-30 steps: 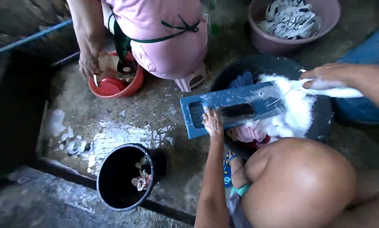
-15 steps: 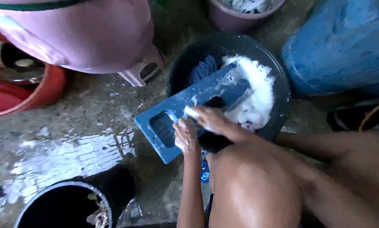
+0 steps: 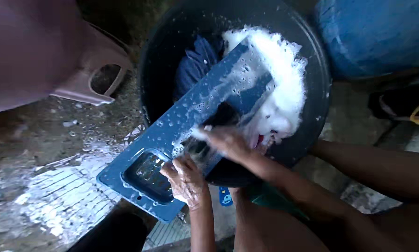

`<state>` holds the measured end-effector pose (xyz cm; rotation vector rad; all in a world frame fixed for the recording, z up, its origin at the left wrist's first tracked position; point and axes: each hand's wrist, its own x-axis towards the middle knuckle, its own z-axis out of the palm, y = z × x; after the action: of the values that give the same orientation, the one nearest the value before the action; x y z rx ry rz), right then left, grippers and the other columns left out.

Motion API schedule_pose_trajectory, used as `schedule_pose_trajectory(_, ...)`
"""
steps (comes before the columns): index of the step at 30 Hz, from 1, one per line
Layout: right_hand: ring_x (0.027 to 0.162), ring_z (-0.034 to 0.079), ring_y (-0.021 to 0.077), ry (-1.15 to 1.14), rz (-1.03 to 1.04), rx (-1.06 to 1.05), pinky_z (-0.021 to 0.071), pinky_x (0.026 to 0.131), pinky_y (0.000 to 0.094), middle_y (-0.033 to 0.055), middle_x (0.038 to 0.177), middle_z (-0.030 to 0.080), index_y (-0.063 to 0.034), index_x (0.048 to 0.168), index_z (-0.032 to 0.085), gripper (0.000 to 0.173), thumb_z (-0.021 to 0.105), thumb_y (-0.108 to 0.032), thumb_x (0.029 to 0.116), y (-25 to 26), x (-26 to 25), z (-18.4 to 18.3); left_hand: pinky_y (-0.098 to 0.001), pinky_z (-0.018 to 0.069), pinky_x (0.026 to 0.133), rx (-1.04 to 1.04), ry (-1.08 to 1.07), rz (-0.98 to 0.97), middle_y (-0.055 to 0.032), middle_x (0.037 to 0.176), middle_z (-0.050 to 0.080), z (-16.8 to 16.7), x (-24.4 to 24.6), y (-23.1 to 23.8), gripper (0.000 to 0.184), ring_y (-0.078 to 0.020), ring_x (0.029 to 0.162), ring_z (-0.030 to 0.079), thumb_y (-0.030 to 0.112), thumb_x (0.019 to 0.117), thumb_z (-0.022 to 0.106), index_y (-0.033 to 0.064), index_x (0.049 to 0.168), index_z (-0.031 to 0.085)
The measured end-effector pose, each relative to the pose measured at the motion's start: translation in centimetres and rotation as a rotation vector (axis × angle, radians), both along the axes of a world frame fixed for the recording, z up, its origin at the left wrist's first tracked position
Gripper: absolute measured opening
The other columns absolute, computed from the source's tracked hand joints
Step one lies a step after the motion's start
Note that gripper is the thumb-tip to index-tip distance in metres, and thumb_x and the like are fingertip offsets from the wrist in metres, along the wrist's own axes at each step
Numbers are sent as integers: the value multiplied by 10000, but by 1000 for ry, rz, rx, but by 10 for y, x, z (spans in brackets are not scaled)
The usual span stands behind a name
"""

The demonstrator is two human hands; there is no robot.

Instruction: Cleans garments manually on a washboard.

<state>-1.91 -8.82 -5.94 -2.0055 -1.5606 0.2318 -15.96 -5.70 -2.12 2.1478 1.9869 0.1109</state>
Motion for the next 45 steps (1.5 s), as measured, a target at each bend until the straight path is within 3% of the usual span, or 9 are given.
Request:
schedule_pose_trajectory(5, 899, 724, 431, -5, -534, -341, 560, 704, 601, 232, 1159, 714, -66, 1413, 590, 431, 590, -190, 1001, 14, 100, 0, -529, 580, 673, 41, 7, 32, -367, 1310, 538, -3, 5, 0, 350, -492, 900, 688, 250, 1053, 556, -42, 1223, 648)
schedule_pose_trajectory(9, 868, 734, 243, 122, -95, -10, 611, 762, 423, 111, 995, 757, -77, 1265, 710, 358, 712, -175, 921, 3, -33, 28, -549, 584, 697, -2, 13, 12, -372, 1353, 507, 0, 0, -1, 350, -499, 928, 682, 198, 1047, 535, -62, 1269, 608)
schedule_pose_trajectory(12, 921, 747, 273, 104, -60, -126, 621, 804, 460, 126, 1065, 759, -101, 1217, 742, 291, 714, -150, 932, -3, 6, -1, -540, 582, 692, 16, 10, -8, -382, 1340, 513, -3, -1, 0, 372, -509, 916, 682, 224, 1057, 535, -78, 1259, 614)
schedule_pose_trajectory(16, 917, 721, 440, 31, -510, -434, 554, 738, 603, 232, 1165, 714, -93, 1432, 582, 441, 597, -199, 1004, 15, 101, 0, -550, 580, 746, 23, 10, 9, -387, 1357, 502, -2, 3, 1, 399, -524, 981, 670, 239, 1063, 533, -93, 1276, 599)
schedule_pose_trajectory(21, 903, 734, 265, 151, -13, -34, 609, 788, 442, 112, 1012, 754, -127, 1242, 732, 307, 694, -167, 939, 6, -39, 27, -572, 580, 719, 12, 13, -39, -397, 1380, 480, -2, -7, -1, 385, -526, 954, 675, 171, 1043, 530, -101, 1311, 575)
schedule_pose_trajectory(28, 819, 717, 392, -4, -479, -333, 572, 635, 543, 217, 1102, 708, -71, 1420, 565, 443, 636, -180, 997, 6, 93, 3, -576, 572, 751, 28, -1, -16, -387, 1332, 506, -1, -2, -1, 416, -535, 979, 662, 260, 1065, 529, -97, 1272, 579)
schedule_pose_trajectory(33, 859, 723, 258, 170, 18, 15, 588, 734, 431, 108, 993, 749, -140, 1232, 744, 306, 706, -181, 931, 12, -43, 26, -592, 570, 738, 13, -12, -48, -398, 1387, 471, -2, -9, -1, 391, -542, 1000, 656, 155, 1032, 521, -104, 1323, 564)
schedule_pose_trajectory(41, 1132, 643, 517, -17, -764, -699, 513, 872, 681, 284, 1389, 585, -101, 1537, 448, 478, 444, -217, 1074, -31, 207, -21, -539, 577, 730, 54, 10, -8, -375, 1321, 510, -3, 1, 2, 398, -508, 953, 670, 262, 1052, 555, -85, 1244, 594)
schedule_pose_trajectory(45, 1332, 520, 490, 241, -790, -812, 418, 1082, 633, 330, 1471, 491, 73, 1499, 412, 558, 583, -152, 1018, -44, 196, -41, -520, 581, 710, 36, 7, -2, -378, 1327, 509, -2, 0, 1, 407, -501, 935, 678, 271, 1046, 571, -80, 1247, 602)
